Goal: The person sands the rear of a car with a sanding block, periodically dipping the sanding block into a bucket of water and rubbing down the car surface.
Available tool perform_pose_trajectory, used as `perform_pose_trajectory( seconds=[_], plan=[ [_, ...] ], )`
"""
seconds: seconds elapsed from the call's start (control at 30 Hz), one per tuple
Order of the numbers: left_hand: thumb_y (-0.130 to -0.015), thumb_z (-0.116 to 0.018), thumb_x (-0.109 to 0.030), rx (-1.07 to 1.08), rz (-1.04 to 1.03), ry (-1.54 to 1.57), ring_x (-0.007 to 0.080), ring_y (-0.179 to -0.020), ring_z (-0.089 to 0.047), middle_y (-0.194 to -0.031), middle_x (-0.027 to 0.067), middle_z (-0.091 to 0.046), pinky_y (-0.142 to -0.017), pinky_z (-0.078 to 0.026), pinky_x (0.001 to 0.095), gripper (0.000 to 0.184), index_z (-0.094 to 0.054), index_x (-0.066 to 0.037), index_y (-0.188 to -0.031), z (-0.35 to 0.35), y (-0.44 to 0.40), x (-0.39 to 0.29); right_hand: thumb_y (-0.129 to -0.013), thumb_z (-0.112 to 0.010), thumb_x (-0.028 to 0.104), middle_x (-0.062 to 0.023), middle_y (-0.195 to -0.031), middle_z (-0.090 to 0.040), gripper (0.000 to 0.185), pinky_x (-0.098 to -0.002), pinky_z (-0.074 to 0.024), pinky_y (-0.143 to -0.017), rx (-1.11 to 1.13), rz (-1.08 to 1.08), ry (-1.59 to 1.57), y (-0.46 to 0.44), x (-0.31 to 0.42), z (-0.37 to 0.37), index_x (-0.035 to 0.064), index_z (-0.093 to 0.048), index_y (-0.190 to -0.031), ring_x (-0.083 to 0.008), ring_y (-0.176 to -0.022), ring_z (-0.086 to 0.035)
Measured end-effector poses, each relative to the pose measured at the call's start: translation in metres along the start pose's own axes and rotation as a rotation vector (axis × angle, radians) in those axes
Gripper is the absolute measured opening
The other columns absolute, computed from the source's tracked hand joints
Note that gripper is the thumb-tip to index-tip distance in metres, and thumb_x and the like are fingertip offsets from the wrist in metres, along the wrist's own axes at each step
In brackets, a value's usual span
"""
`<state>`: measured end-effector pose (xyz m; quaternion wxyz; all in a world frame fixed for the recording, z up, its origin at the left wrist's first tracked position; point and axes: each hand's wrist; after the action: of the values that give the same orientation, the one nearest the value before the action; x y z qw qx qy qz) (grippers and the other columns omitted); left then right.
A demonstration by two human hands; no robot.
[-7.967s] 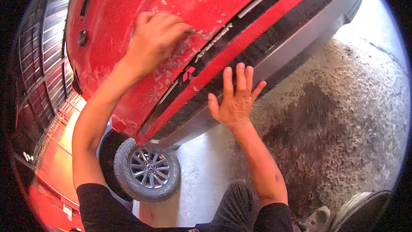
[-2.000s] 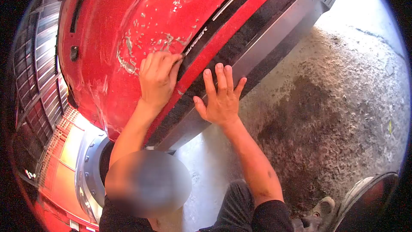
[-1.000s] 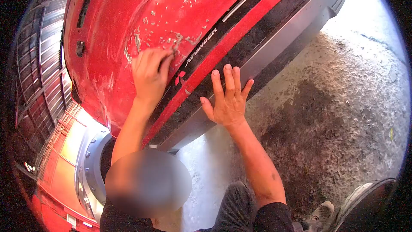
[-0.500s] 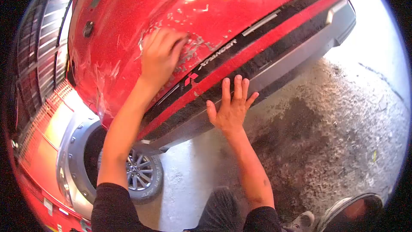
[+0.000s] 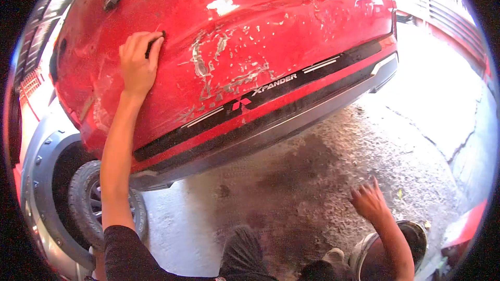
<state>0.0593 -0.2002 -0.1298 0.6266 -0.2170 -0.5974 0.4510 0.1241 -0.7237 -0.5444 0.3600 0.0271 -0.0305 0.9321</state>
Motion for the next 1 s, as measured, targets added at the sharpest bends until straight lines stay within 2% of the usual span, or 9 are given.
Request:
perform_pose_trajectory(
  seconds=[0.03,0.07,0.27,0.43,0.63,0.7,0.8,0.9,1.0],
  plan=[
    [-0.091,-0.074,-0.016,-0.042,0.019,0.031,0.0229,-0.098,-0.065,-0.101,0.0046,-0.069,-0.084,-0.043,0.0374,0.011,-0.073,-0.010,-0.101,-0.002,0.001,0.001,-0.095,-0.063,0.023,-0.0133,-0.100,-0.068,0.037,-0.0651,-0.0332,-0.115,-0.125,0.022,0.032,0.060,-0.026,-0.041,0.0090,-0.064,-0.128,-0.0322,-0.105,-0.066],
    [-0.091,-0.074,-0.016,-0.045,0.013,0.035,0.0230,-0.098,-0.065,-0.101,0.0047,-0.069,-0.083,-0.043,0.0375,0.012,-0.074,-0.010,-0.102,-0.004,0.001,0.001,-0.092,-0.064,0.023,-0.0120,-0.098,-0.065,0.039,-0.0681,-0.0354,-0.112,0.121,-0.074,0.102,0.105,-0.031,-0.045,0.0097,-0.062,-0.129,-0.0316,-0.107,-0.063],
    [-0.092,-0.074,-0.016,-0.010,0.055,0.069,0.0225,-0.097,-0.065,-0.101,0.0040,-0.069,-0.083,-0.042,0.0372,0.013,-0.074,-0.011,-0.104,-0.005,0.003,0.001,-0.100,-0.048,0.017,-0.0167,-0.155,-0.044,0.045,-0.0732,-0.0248,-0.116,0.174,-0.057,0.276,0.210,-0.014,-0.074,0.0178,-0.052,-0.145,-0.0384,-0.143,-0.044],
    [-0.091,-0.075,-0.017,-0.022,0.056,0.068,0.0212,-0.098,-0.065,-0.101,0.0030,-0.069,-0.084,-0.042,0.0363,0.014,-0.074,-0.012,-0.105,-0.005,0.003,0.004,-0.100,-0.052,0.029,-0.0079,-0.137,-0.057,0.046,-0.0647,-0.0334,-0.115,0.529,0.659,0.501,0.153,0.002,-0.054,0.0220,-0.049,-0.145,-0.0305,-0.138,-0.050],
    [-0.091,-0.075,-0.016,-0.021,0.067,0.067,0.0210,-0.098,-0.065,-0.101,0.0029,-0.068,-0.086,-0.041,0.0357,0.016,-0.074,-0.012,-0.107,-0.006,0.005,0.005,-0.100,-0.052,0.029,-0.0082,-0.123,-0.063,0.032,-0.0500,-0.0530,-0.091,0.756,0.572,0.373,0.134,-0.026,-0.057,0.0203,-0.056,-0.131,-0.0261,-0.115,-0.066],
    [-0.091,-0.075,-0.016,-0.018,0.067,0.061,0.0211,-0.098,-0.065,-0.101,0.0032,-0.068,-0.086,-0.041,0.0354,0.016,-0.074,-0.011,-0.107,-0.006,0.005,0.004,-0.100,-0.053,0.025,-0.0078,-0.104,-0.071,0.018,-0.0443,-0.0549,-0.078,0.496,0.518,0.267,0.132,-0.051,-0.064,0.0192,-0.062,-0.116,-0.0268,-0.093,-0.074],
    [-0.092,-0.074,-0.015,-0.017,0.074,0.060,0.0214,-0.099,-0.065,-0.102,0.0038,-0.069,-0.087,-0.041,0.0353,0.015,-0.073,-0.010,-0.106,-0.007,0.005,0.002,-0.096,-0.057,0.023,-0.0059,-0.099,-0.073,0.016,-0.0462,-0.0576,-0.078,0.510,0.082,0.115,0.115,-0.100,-0.073,0.0169,-0.070,-0.105,-0.0278,-0.095,-0.073],
    [-0.092,-0.074,-0.015,0.001,0.077,0.047,0.0216,-0.099,-0.065,-0.103,0.0042,-0.069,-0.087,-0.041,0.0355,0.015,-0.073,-0.010,-0.106,-0.006,0.004,0.000,-0.090,-0.062,0.026,-0.0088,-0.099,-0.075,0.014,-0.0437,-0.0579,-0.076,-0.194,-0.076,-0.177,0.135,-0.138,-0.063,0.0161,-0.071,-0.094,-0.0312,-0.093,-0.072],
    [-0.092,-0.074,-0.015,0.024,0.081,0.027,0.0215,-0.099,-0.065,-0.102,0.0042,-0.069,-0.088,-0.041,0.0356,0.015,-0.073,-0.009,-0.106,-0.005,0.001,-0.001,-0.090,-0.066,0.029,-0.0125,-0.100,-0.075,0.019,-0.0459,-0.0573,-0.079,-0.256,-0.752,-0.410,0.168,-0.213,-0.106,0.0124,-0.071,-0.099,-0.0341,-0.096,-0.072]
  ],
)
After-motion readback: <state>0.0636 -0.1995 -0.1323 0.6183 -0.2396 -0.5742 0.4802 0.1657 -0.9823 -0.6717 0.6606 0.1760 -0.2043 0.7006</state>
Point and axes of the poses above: each hand's wrist, its own y-axis away from the middle knuckle, its own z-axis out of the back of the hand, x = y × z
